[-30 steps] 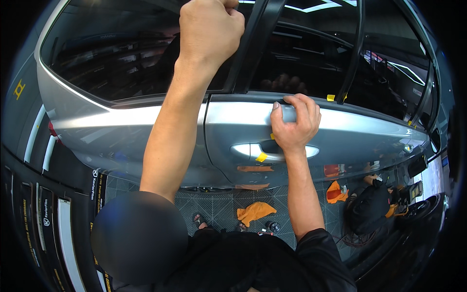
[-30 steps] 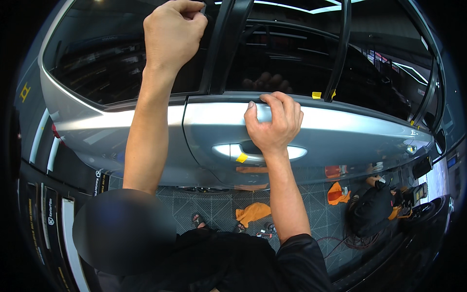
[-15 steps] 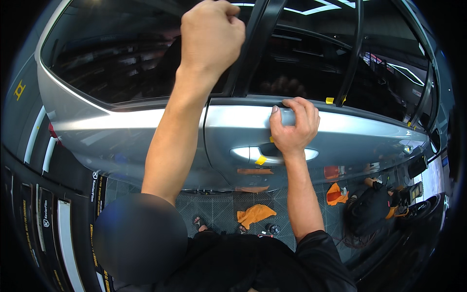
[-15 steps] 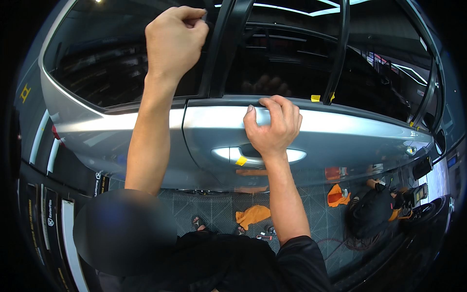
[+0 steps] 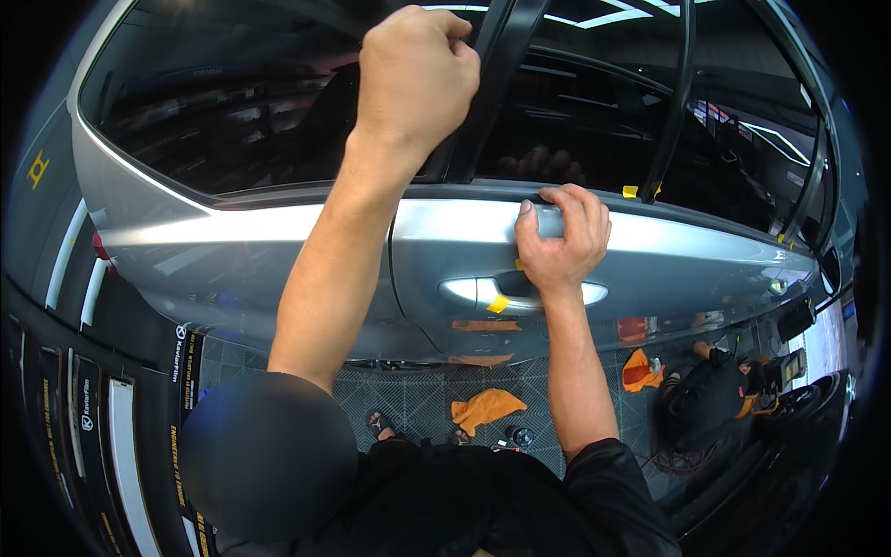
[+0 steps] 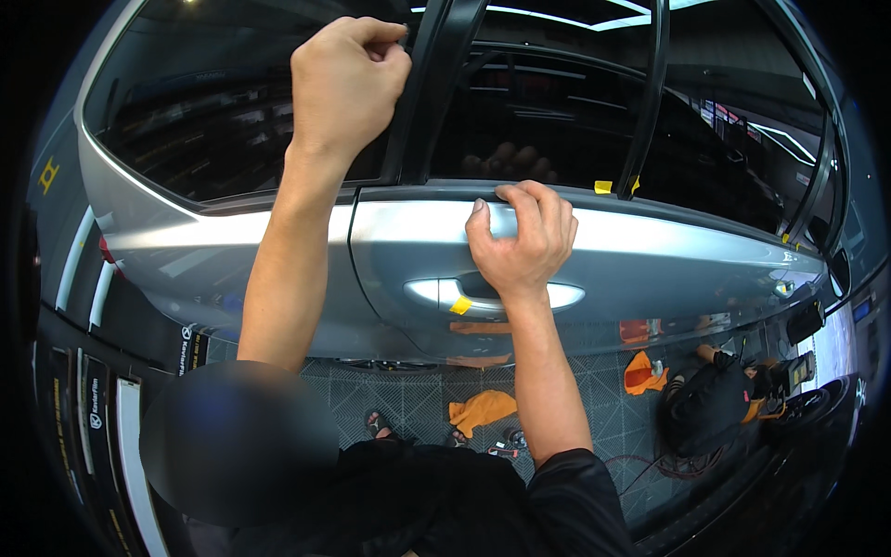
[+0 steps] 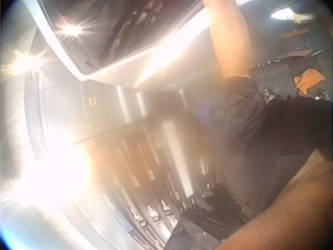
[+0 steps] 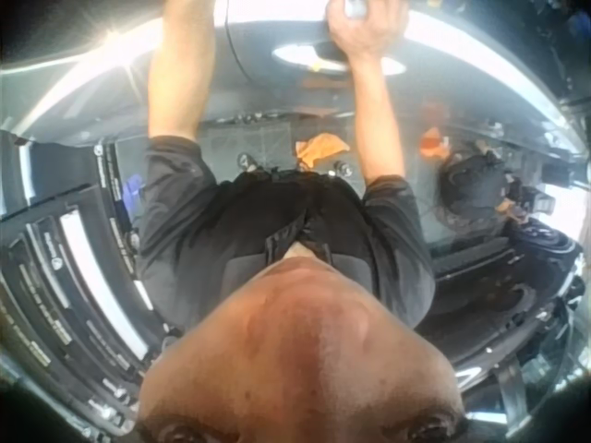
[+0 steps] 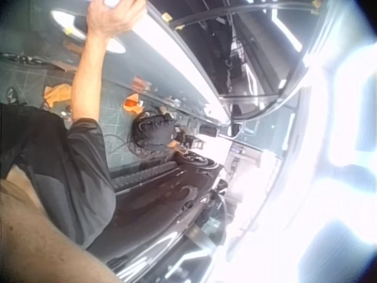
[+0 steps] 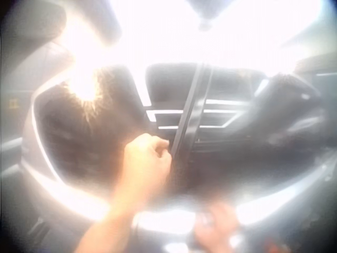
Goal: The person installs a black rubber weatherstrip along the upper edge of a car door window. They press the strip into the channel by hand, working from one side to the other, and smooth the installed section to ensure it is seated.
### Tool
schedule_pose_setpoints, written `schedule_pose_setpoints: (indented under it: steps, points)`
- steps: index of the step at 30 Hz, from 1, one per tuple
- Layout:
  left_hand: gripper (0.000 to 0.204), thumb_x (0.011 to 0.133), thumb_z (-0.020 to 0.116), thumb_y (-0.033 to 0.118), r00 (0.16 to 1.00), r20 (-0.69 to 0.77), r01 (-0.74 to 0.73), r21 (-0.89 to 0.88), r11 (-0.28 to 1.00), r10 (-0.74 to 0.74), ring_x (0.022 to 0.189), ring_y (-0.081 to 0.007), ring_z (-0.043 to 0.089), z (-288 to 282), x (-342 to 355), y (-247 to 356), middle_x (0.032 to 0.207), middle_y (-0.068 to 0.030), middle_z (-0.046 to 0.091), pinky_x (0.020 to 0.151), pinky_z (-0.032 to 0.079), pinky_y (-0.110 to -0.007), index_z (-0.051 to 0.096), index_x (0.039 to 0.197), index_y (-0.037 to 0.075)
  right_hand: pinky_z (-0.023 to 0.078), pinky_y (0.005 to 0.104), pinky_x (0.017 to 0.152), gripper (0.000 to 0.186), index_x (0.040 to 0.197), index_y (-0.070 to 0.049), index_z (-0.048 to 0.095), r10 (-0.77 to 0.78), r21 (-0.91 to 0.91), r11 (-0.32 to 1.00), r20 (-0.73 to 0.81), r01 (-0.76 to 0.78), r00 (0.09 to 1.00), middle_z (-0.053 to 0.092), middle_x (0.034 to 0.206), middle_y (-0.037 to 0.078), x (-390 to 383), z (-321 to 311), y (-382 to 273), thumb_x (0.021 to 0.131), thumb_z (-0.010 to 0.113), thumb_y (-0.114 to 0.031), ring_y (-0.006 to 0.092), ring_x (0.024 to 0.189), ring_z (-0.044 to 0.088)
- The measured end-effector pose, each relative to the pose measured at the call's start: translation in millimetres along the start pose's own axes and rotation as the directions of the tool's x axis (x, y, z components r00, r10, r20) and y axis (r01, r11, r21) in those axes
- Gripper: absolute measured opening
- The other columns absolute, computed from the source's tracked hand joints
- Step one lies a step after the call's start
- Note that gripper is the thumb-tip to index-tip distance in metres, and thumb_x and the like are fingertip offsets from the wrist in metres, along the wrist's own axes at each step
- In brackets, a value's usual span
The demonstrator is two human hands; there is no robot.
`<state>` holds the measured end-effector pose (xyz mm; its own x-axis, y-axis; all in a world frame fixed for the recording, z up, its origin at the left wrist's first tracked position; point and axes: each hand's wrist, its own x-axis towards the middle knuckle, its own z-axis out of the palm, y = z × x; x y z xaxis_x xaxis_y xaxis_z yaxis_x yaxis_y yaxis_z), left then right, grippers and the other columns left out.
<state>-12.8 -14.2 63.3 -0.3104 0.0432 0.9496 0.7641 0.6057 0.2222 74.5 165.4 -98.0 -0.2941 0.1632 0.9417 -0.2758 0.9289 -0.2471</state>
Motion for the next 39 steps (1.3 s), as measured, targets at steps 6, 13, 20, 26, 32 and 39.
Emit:
schedule_pose_setpoints:
  steps: [6, 13, 20, 26, 32, 39]
  points:
    - [0.017, 0.088, 0.074, 0.007, 0.999, 0.004, -0.036, -0.028, 0.999, 0.036, 0.079, -0.0210, 0.077, 0, 4, 4, 0.089, -0.0130, 0.079, 0.078, 0.062, -0.031, 0.082, 0.101, 0.001, 0.048, 0.0419, 0.078, 0.025, 0.093, -0.008, 0.079, -0.018, -0.006, 1.000, -0.007, 0.018, 1.000, 0.072, 0.104, 0.009, 0, 0, 1, 0.077, 0.079, -0.027, 0.0243, 0.096, 0.064]
    - [0.017, 0.086, 0.068, 0.001, 0.995, 0.028, 0.097, -0.069, 0.993, -0.095, 0.087, -0.0356, 0.075, -10, 12, 29, 0.093, -0.0254, 0.075, 0.081, 0.060, -0.041, 0.077, 0.098, -0.007, 0.047, 0.0419, 0.078, 0.026, 0.093, -0.008, 0.079, -0.007, -0.001, 1.000, -0.019, 0.007, 1.000, 0.072, 0.103, 0.009, 1, 1, 0, 0.076, 0.080, -0.026, 0.0241, 0.096, 0.064]
    - [0.016, 0.085, 0.068, 0.001, 0.997, 0.038, 0.074, -0.013, 0.997, -0.074, 0.088, -0.0381, 0.074, -7, 12, 29, 0.092, -0.0247, 0.075, 0.082, 0.060, -0.043, 0.077, 0.095, -0.006, 0.047, 0.0416, 0.078, 0.025, 0.093, -0.007, 0.079, -0.004, 0.006, 1.000, -0.015, 0.004, 1.000, 0.071, 0.103, 0.008, 1, 0, 0, 0.076, 0.080, -0.025, 0.0242, 0.096, 0.064]
    - [0.016, 0.084, 0.070, 0.002, 0.990, -0.019, 0.141, -0.053, 0.989, -0.142, 0.089, -0.0382, 0.074, -5, 16, 18, 0.093, -0.0247, 0.075, 0.084, 0.059, -0.043, 0.077, 0.096, -0.005, 0.046, 0.0416, 0.078, 0.025, 0.093, -0.007, 0.078, -0.006, 0.005, 1.000, -0.022, 0.007, 1.000, 0.071, 0.102, 0.008, 1, 0, 0, 0.076, 0.080, -0.026, 0.0240, 0.096, 0.064]
    - [0.015, 0.084, 0.069, 0.001, 0.999, 0.040, -0.015, 0.039, 0.999, 0.014, 0.093, -0.0382, 0.074, -5, 23, 22, 0.097, -0.0248, 0.075, 0.087, 0.059, -0.043, 0.077, 0.096, -0.005, 0.046, 0.0414, 0.077, 0.025, 0.093, -0.007, 0.079, -0.008, 0.006, 1.000, -0.010, 0.008, 1.000, 0.072, 0.102, 0.008, 1, -1, 0, 0.076, 0.080, -0.026, 0.0240, 0.095, 0.064]
    - [0.016, 0.085, 0.068, 0.002, 0.998, 0.001, -0.070, 0.080, 0.994, 0.070, 0.094, -0.0385, 0.075, -2, 29, 23, 0.096, -0.0256, 0.075, 0.088, 0.059, -0.043, 0.077, 0.095, -0.006, 0.046, 0.0410, 0.076, 0.024, 0.092, -0.007, 0.079, -0.019, 0.004, 1.000, -0.021, 0.019, 1.000, 0.072, 0.101, 0.009, 2, -1, 0, 0.076, 0.080, -0.026, 0.0237, 0.093, 0.064]
